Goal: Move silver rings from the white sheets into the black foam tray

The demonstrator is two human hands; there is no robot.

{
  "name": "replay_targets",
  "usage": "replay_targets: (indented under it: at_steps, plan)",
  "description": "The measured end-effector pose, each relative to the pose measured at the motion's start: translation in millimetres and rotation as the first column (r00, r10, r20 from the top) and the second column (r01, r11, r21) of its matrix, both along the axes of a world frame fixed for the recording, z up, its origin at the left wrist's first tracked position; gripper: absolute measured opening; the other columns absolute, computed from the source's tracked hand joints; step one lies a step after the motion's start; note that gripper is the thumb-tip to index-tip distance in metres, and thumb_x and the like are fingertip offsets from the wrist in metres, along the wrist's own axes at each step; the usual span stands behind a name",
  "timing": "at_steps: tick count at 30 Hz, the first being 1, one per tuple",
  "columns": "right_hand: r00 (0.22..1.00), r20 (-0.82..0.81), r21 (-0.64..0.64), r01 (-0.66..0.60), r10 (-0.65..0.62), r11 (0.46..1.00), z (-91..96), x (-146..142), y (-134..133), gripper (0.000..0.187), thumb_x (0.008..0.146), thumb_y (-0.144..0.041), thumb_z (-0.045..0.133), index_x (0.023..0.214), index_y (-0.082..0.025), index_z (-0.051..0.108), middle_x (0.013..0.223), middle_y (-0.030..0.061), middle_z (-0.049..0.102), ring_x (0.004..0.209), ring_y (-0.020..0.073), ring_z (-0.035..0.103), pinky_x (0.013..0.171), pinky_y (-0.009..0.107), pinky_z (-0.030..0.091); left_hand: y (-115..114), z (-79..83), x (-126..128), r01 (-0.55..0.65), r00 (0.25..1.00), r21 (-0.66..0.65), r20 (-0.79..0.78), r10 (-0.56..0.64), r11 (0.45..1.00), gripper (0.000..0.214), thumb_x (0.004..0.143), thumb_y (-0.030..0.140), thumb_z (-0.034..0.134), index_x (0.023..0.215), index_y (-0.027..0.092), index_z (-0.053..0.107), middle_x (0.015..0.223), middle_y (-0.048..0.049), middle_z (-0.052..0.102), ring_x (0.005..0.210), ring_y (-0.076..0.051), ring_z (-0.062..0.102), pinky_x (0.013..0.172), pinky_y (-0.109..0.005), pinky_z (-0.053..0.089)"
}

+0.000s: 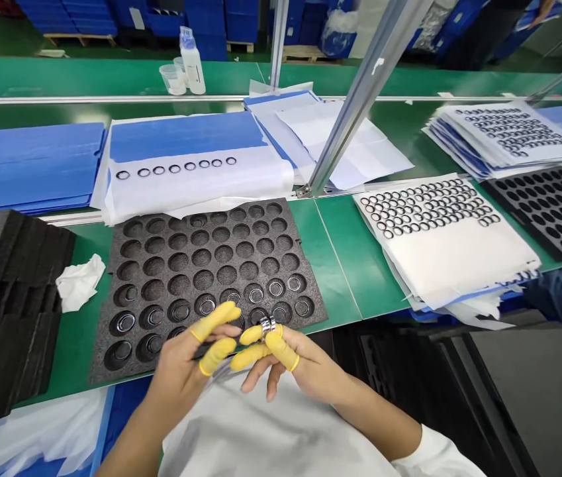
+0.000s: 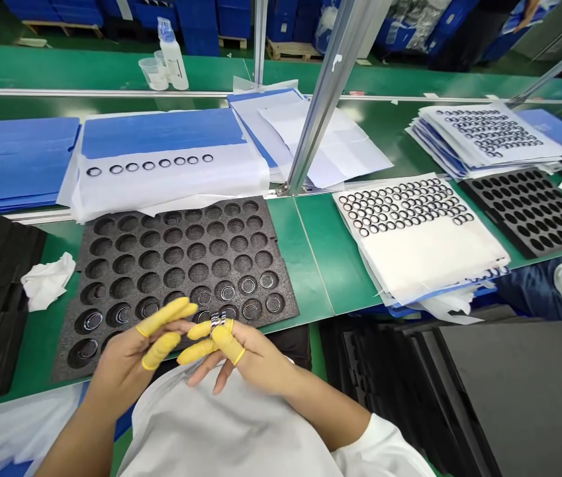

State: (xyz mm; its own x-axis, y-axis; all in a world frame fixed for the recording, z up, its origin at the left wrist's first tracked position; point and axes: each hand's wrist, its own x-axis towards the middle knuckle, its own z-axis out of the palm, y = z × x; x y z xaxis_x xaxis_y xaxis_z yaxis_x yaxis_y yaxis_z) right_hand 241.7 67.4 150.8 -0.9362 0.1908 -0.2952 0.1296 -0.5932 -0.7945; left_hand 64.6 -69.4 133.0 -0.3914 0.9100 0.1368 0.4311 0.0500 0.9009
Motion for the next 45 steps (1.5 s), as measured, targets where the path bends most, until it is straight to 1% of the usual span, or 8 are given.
replay_targets:
  at_steps: [4, 9, 15, 18, 26, 33, 40, 45]
  plan:
    - [0.997, -0.035, 0.223, -0.052, 0.062, 0.973, 10.2, 4, -2, 0.057, 0.102, -0.065, 0.045, 0.126, -0.017, 0.064, 0.114, 0.013, 0.075, 0.087, 0.0154, 0.076, 0.066, 0.023, 0.056, 11, 16.2, 22, 0.044, 0.998, 0.115, 0.049, -0.05, 0.992, 0.028, 0.099, 0.03, 0.062, 0.124, 0.03, 0.075, 0.099, -0.003, 0.084, 0.081, -0.016, 0.08, 0.075, -0.022, 0.064]
    - [0.987, -0.113, 0.534, -0.037, 0.115, 0.845, 8.6, 9, 3, 0.051, 0.108, -0.058, 0.037, 0.115, -0.016, 0.066, 0.099, 0.0092, 0.076, 0.088, 0.0157, 0.071, 0.081, 0.029, 0.057, 14, 25.1, 28, 0.068, 0.988, 0.096, 0.129, -0.08, 0.993, 0.039, 0.093, 0.023, 0.071, 0.131, 0.034, 0.072, 0.086, 0.0009, 0.081, 0.065, -0.012, 0.074, 0.061, -0.017, 0.061]
    - [0.963, -0.149, 0.793, -0.02, 0.226, 0.609, -3.3, 11, 8, 0.055, 0.111, -0.053, 0.027, 0.108, -0.014, 0.065, 0.097, 0.0114, 0.072, 0.079, 0.0151, 0.063, 0.075, 0.026, 0.052, 6, 25.3, 36, 0.001, 0.991, 0.147, 0.131, -0.021, 0.989, 0.05, 0.09, 0.019, 0.076, 0.135, 0.038, 0.069, 0.103, 0.0005, 0.081, 0.082, -0.013, 0.076, 0.082, -0.019, 0.063]
    - [0.954, -0.11, 0.842, -0.061, 0.28, 0.537, -3.9, 12, 12, 0.061, 0.11, -0.056, 0.02, 0.109, -0.014, 0.063, 0.093, 0.0124, 0.07, 0.078, 0.0165, 0.061, 0.073, 0.027, 0.051, 4, 27.3, 40, 0.002, 0.992, 0.172, 0.126, -0.024, 0.985, 0.053, 0.088, 0.019, 0.078, 0.137, 0.037, 0.067, 0.116, -0.0011, 0.08, 0.097, -0.016, 0.078, 0.09, -0.021, 0.063]
    - [0.949, -0.174, 0.843, 0.007, 0.261, 0.537, 5.8, 8, 16, 0.057, 0.11, -0.053, 0.02, 0.097, -0.018, 0.064, 0.079, 0.0078, 0.064, 0.072, 0.0171, 0.057, 0.069, 0.027, 0.048, 9, 38.2, 43, -0.039, 0.989, 0.202, 0.146, 0.01, 0.979, 0.056, 0.081, 0.023, 0.086, 0.134, 0.034, 0.07, 0.119, -0.0037, 0.081, 0.096, -0.022, 0.08, 0.087, -0.027, 0.066]
    - [0.961, -0.198, 0.818, 0.055, 0.191, 0.573, 8.0, 6, 14, 0.053, 0.11, -0.052, 0.031, 0.094, -0.017, 0.067, 0.076, 0.0064, 0.067, 0.067, 0.0143, 0.058, 0.066, 0.023, 0.047, 11, 28.5, 42, -0.094, 0.969, 0.131, 0.239, 0.06, 0.987, 0.049, 0.08, 0.021, 0.086, 0.126, 0.034, 0.075, 0.108, -0.001, 0.083, 0.086, -0.019, 0.081, 0.079, -0.024, 0.067]
    - [0.955, -0.204, 0.741, 0.009, 0.213, 0.671, 13.5, 8, 18, 0.052, 0.111, -0.047, 0.033, 0.097, -0.017, 0.073, 0.088, 0.0093, 0.077, 0.077, 0.0153, 0.069, 0.071, 0.024, 0.054, 19, 38.5, 39, 0.008, 0.984, 0.21, 0.174, -0.046, 0.978, 0.053, 0.083, 0.022, 0.084, 0.132, 0.036, 0.071, 0.079, 0.0039, 0.079, 0.058, -0.012, 0.073, 0.06, -0.018, 0.063]
    - [0.95, -0.256, 0.807, 0.108, 0.179, 0.58, 10.7, 6, 20, 0.061, 0.109, -0.056, 0.029, 0.088, -0.018, 0.072, 0.081, 0.0093, 0.075, 0.068, 0.0143, 0.065, 0.066, 0.024, 0.05, 21, 45.2, 42, -0.016, 0.994, 0.267, 0.109, -0.014, 0.964, 0.053, 0.083, 0.028, 0.084, 0.133, 0.034, 0.07, 0.114, -0.0035, 0.082, 0.088, -0.023, 0.081, 0.08, -0.029, 0.068]
